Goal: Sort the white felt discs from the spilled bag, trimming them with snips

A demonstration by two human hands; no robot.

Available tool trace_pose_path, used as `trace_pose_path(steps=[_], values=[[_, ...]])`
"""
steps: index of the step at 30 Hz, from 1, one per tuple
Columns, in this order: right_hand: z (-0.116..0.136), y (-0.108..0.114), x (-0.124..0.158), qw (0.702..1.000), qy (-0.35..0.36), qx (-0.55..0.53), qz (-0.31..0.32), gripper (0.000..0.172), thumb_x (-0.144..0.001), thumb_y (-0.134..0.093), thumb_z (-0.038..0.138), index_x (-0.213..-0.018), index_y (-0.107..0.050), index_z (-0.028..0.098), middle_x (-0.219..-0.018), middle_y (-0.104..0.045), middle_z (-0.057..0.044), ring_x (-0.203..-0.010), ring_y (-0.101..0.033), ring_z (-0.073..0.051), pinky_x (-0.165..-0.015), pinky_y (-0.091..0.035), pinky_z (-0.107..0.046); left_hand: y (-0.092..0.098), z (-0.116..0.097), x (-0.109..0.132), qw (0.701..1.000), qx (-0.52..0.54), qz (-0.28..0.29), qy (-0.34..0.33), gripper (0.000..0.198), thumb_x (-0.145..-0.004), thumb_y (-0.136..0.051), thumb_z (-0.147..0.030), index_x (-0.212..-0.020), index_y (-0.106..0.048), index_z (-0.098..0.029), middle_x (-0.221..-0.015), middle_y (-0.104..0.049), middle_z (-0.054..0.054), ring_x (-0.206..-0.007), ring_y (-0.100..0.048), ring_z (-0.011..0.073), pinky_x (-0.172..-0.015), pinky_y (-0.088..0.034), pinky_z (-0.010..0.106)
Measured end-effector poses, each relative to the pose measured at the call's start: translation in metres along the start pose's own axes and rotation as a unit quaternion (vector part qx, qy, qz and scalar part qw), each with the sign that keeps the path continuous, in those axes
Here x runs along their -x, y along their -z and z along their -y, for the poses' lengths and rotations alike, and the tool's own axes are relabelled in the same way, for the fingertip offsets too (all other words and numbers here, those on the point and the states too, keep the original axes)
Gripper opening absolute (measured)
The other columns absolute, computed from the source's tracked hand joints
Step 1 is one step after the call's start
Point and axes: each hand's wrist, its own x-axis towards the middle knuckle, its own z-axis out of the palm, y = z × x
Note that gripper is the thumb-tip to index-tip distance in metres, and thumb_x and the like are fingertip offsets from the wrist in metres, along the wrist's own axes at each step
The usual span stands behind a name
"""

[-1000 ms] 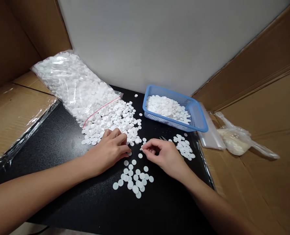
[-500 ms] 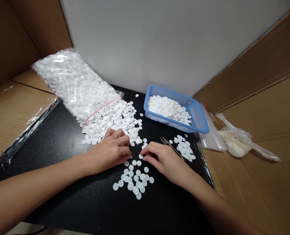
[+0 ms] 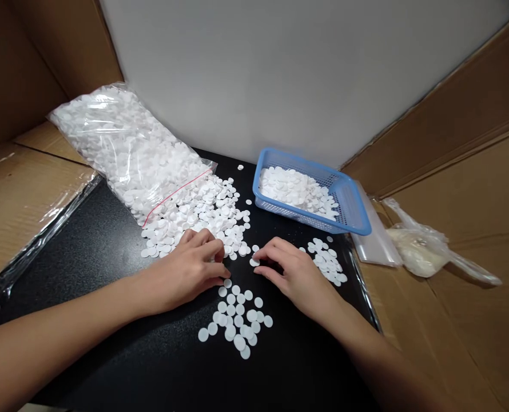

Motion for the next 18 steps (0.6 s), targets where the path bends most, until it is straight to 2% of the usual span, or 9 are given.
trace_pose_path(steps=[3, 6, 8, 12, 16, 18], values=[[-0.003, -0.005, 0.000, 0.994, 0.079, 0.074, -0.012, 0.006, -0.095, -0.059, 0.015, -0.094, -0.064, 0.019, -0.090, -0.064, -0.005, -0.082, -0.060, -0.019, -0.072, -0.050, -0.031, 0.001, -0.007, 0.000, 0.999, -0.023, 0.013, -0.028, 0.009, -0.094, -0.064, -0.023, -0.093, -0.073, -0.020, -0.093, -0.058, 0.005, -0.094, -0.045, 0.0231, -0.078, -0.028, 0.035], [-0.005, -0.008, -0.003, 0.968, 0.165, 0.188, -0.027, 0.021, -0.099, -0.049, 0.014, -0.082, -0.063, 0.017, -0.079, -0.062, -0.005, -0.073, -0.055, -0.019, -0.065, -0.045, -0.032, 0.006, -0.010, 0.001, 0.997, -0.027, 0.035, -0.058, 0.014, -0.096, -0.061, -0.026, -0.095, -0.073, -0.020, -0.089, -0.058, 0.005, -0.090, -0.045, 0.0221, -0.077, -0.029, 0.035], [-0.003, -0.009, -0.005, 0.952, 0.193, 0.234, -0.044, 0.027, -0.099, -0.047, 0.013, -0.076, -0.061, 0.018, -0.073, -0.059, -0.005, -0.067, -0.052, -0.019, -0.062, -0.041, -0.032, 0.009, -0.010, 0.001, 0.997, -0.005, 0.048, -0.062, 0.014, -0.097, -0.060, -0.026, -0.097, -0.073, -0.021, -0.089, -0.058, 0.004, -0.088, -0.046, 0.0213, -0.077, -0.030, 0.035], [0.008, -0.017, -0.005, 0.974, 0.160, 0.149, -0.057, 0.025, -0.099, -0.046, 0.013, -0.080, -0.062, 0.018, -0.076, -0.062, -0.005, -0.072, -0.055, -0.018, -0.067, -0.044, -0.031, 0.008, -0.007, 0.001, 0.998, 0.037, 0.046, -0.023, 0.011, -0.095, -0.062, -0.022, -0.095, -0.072, -0.022, -0.091, -0.058, 0.004, -0.089, -0.047, 0.0211, -0.077, -0.031, 0.034], [0.018, -0.024, 0.000, 0.983, 0.171, 0.070, -0.011, 0.031, -0.103, -0.044, 0.019, -0.078, -0.062, 0.019, -0.077, -0.063, -0.006, -0.074, -0.057, -0.019, -0.068, -0.046, -0.033, 0.006, -0.003, 0.001, 0.999, 0.028, 0.005, 0.017, 0.010, -0.095, -0.061, -0.020, -0.093, -0.070, -0.021, -0.092, -0.058, 0.004, -0.091, -0.047, 0.0216, -0.079, -0.031, 0.036], [0.020, -0.024, 0.002, 0.990, 0.142, 0.012, -0.007, 0.028, -0.102, -0.047, 0.022, -0.079, -0.063, 0.019, -0.077, -0.064, -0.006, -0.074, -0.058, -0.019, -0.068, -0.047, -0.032, 0.005, -0.001, 0.001, 0.999, 0.026, -0.002, 0.026, 0.009, -0.094, -0.061, -0.020, -0.093, -0.070, -0.021, -0.091, -0.058, 0.003, -0.090, -0.046, 0.0212, -0.078, -0.030, 0.036]])
